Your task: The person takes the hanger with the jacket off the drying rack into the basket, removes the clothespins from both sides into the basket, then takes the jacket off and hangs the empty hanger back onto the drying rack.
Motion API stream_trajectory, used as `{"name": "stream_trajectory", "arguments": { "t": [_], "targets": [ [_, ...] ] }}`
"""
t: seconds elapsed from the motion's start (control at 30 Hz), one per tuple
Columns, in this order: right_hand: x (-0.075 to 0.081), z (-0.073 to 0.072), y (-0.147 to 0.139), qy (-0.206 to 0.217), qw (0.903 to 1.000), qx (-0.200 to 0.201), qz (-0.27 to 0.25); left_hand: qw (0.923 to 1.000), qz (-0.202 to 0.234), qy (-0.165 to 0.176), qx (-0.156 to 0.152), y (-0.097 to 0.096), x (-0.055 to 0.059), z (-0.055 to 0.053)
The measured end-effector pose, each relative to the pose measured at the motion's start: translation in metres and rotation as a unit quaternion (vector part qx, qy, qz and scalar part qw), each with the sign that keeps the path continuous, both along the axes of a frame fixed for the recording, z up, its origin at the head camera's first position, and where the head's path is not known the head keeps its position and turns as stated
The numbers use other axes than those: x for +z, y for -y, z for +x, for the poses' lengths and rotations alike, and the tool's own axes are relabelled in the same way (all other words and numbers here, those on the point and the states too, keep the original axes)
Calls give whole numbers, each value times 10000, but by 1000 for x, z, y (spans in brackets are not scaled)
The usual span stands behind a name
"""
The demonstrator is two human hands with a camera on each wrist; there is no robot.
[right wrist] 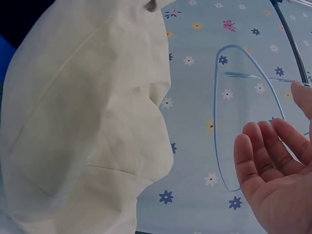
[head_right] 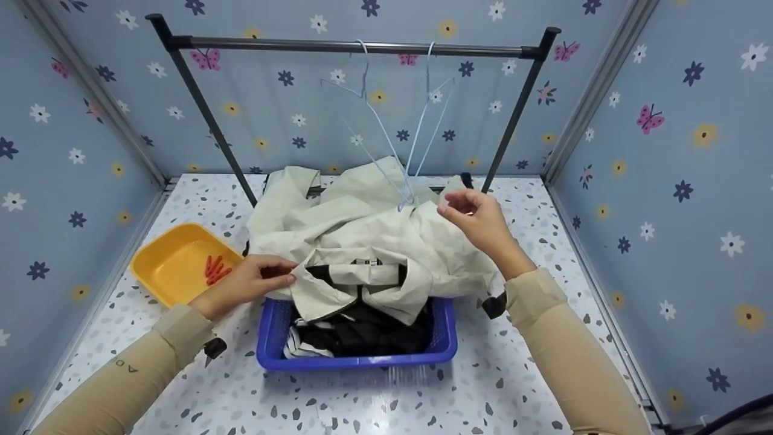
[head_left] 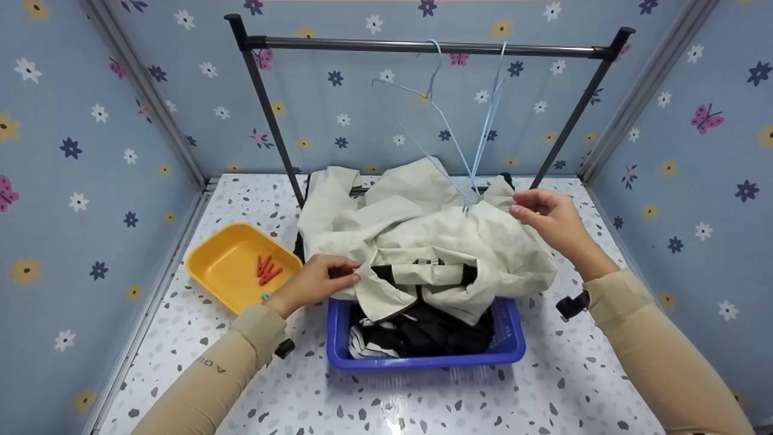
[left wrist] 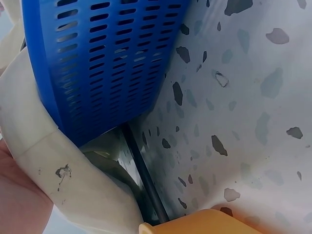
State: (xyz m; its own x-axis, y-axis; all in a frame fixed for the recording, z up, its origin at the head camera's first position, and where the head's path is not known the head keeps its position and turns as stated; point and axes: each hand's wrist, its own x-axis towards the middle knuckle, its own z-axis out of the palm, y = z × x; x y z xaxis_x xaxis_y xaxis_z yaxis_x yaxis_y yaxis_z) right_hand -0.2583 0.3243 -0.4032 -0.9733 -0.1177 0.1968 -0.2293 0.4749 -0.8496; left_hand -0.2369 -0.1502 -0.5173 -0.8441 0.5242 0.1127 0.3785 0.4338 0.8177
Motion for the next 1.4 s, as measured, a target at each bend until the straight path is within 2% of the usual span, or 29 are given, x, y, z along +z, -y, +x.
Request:
{"name": "stream_trajectory", "arguments": {
  "t": [0.2, 0.37, 0.53, 0.67, 0.83, 0.93, 1.0, 1.1, 1.27, 1.4],
  "targets": [
    [-14, 12, 1, 146, 9993, 194, 268, 9999, -124, -52, -65, -1, 2, -1],
    [-28, 19, 2, 339, 9963, 725, 324, 9997, -169, -102, -116, 0, 2, -1],
    [-41, 24, 3, 492, 9886, 1321, 534, 9997, -190, -98, -134, 0, 2, -1],
    [-49, 27, 7, 478, 9768, 1823, 1022, 9992, -267, -240, -185, -3, 5, -2],
    [-53, 30, 14, 434, 9557, 2425, 1611, 9989, -245, -276, -303, -10, 9, -3],
    [-52, 32, 18, 406, 9430, 2644, 1980, 9981, -225, -337, -473, -14, 13, -4],
    [-52, 32, 22, 348, 9382, 2732, 2094, 9973, -202, -416, -576, -16, 15, -3],
    [-51, 33, 27, 192, 9440, 2667, 1932, 9961, -123, -614, -621, -17, 17, -2],
    [-52, 38, 35, -433, 9635, 2222, 1427, 9933, 317, -901, -650, -21, 21, 3],
    [-53, 44, 45, -1099, 9669, 2000, 1141, 9883, 659, -1048, -888, -26, 25, 8]
  ]
}}
